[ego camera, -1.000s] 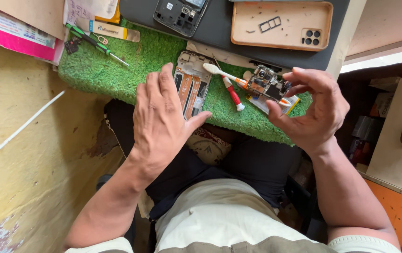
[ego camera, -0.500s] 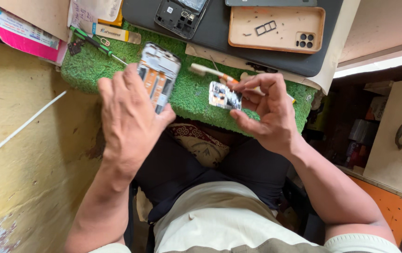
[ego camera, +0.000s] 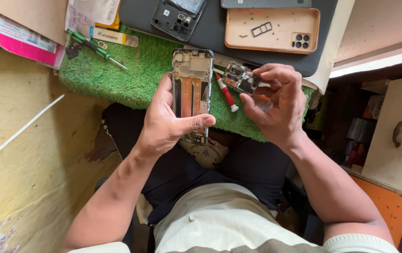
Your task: The person works on a disassembled smartphone at a repair bench. They hold the phone frame, clean its internal surfaces with a toothbrush, pry and adjust small internal components with a screwdriver, and press a small camera module part into place on the phone body.
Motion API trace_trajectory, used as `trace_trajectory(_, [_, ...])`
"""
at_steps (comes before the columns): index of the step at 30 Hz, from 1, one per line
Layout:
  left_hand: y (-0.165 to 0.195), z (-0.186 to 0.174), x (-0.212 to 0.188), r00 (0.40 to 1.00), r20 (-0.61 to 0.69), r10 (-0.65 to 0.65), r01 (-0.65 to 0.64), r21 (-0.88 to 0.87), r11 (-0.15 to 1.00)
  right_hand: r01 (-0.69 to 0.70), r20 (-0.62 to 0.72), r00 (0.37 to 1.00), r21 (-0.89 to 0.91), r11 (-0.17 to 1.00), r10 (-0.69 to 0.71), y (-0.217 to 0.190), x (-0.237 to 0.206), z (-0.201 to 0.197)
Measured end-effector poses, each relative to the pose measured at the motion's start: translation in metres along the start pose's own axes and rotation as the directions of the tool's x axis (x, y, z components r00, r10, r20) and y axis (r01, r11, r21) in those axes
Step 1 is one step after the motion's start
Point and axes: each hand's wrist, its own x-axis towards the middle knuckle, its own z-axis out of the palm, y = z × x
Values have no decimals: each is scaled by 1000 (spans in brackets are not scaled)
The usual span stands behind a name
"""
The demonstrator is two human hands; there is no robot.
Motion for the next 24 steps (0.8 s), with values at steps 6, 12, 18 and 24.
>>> trace_trajectory(6, [-21,-1,1,1000,-1,-28,27,-198,980,92,-36,995,-98,991,-96,3,-1,-13])
trace_trajectory(12, [-21,3,-3,1000,15,16,-17,41,999,137,-77,987,-61,989,-141,1,-5,-21])
trace_trajectory(18, [-10,28,-10,997,42,-65,53,236,970,172,-23,984,-86,981,-175,-12,-12,-17])
trace_trajectory(24, [-5,38,-11,987,64,-144,129,199,971,151,55,988,-124,981,-146,-21,-8,-9])
